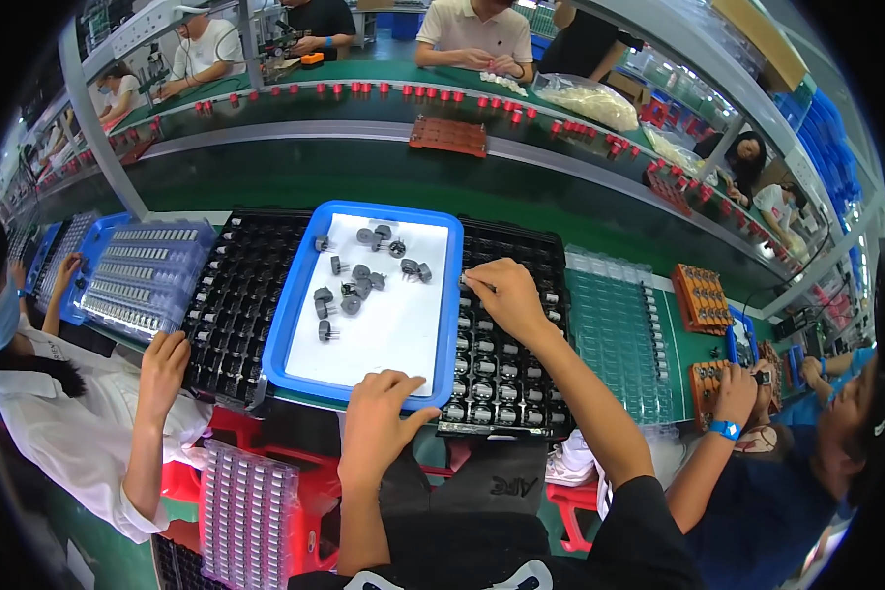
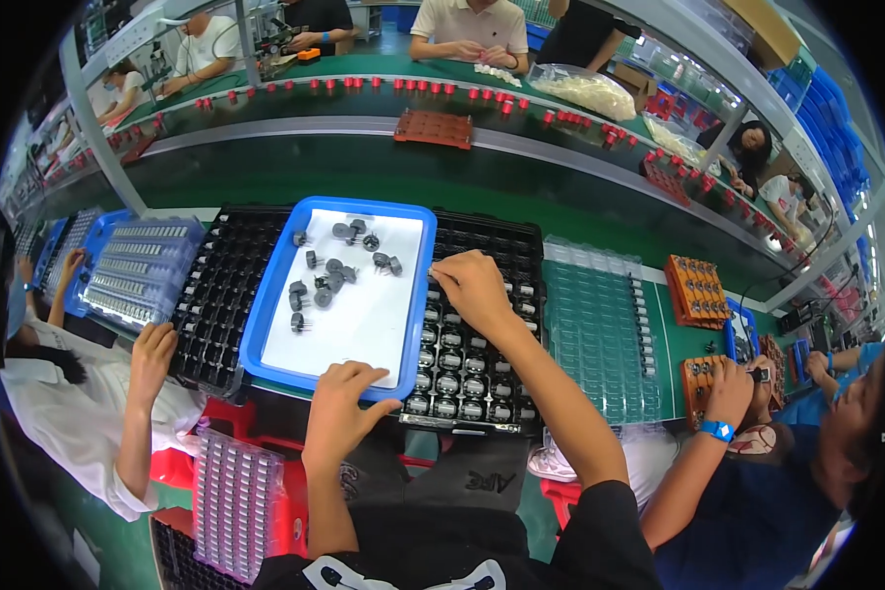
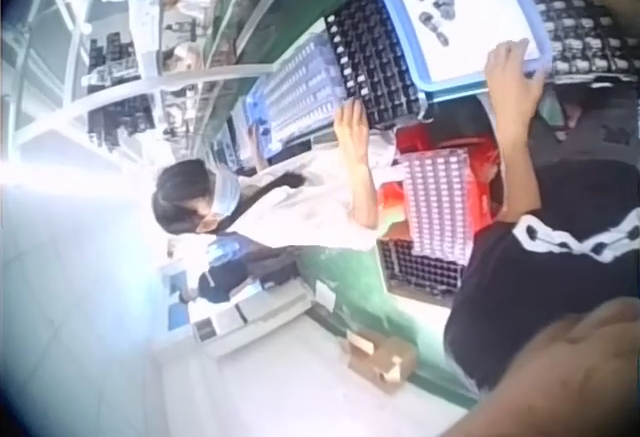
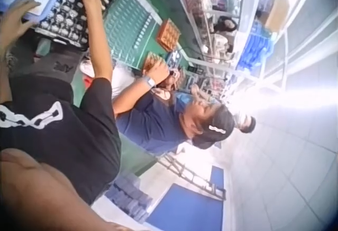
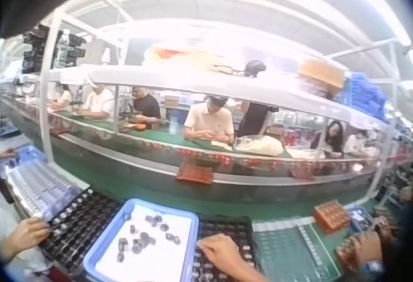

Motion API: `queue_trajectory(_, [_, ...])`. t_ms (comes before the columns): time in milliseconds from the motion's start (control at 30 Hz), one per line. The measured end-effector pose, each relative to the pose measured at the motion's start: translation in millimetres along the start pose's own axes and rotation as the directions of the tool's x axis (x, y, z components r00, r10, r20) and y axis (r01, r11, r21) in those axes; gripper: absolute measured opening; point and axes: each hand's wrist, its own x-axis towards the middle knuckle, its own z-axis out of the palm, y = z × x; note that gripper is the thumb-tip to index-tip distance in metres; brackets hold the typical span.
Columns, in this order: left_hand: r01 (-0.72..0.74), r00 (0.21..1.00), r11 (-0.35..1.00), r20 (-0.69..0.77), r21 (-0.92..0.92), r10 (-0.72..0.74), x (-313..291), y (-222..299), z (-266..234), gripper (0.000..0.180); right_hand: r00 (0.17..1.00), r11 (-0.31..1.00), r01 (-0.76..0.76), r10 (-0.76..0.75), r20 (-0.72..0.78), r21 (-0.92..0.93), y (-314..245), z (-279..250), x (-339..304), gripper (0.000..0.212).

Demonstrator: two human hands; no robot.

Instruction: The person sorts small electronic components by hand from a central blue tray into a grid-based storage tray, placing them into individual compartments on an assembly line.

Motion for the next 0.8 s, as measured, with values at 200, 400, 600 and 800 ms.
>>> queue_trajectory(200, [0.029,1.000,0.999,0.000,0.021,-0.029,-4,-7,1,0.027,1.000,0.999,0.009,-0.008,0.007,-0.040,1,2,3,0.009])
queue_trajectory(400, [0.043,0.999,0.999,-0.006,0.014,-0.043,-6,-5,0,0.027,0.998,0.998,0.050,-0.049,0.030,-0.044,9,2,-1,0.009])
queue_trajectory(600, [0.048,0.999,0.999,0.021,0.012,-0.048,-1,-4,1,0.026,0.997,0.997,0.072,-0.072,0.028,-0.031,8,5,0,0.008])
queue_trajectory(800, [0.018,1.000,0.999,0.009,0.035,-0.018,2,-5,3,0.024,0.993,0.995,0.036,-0.025,-0.114,0.093,12,15,-3,0.010])
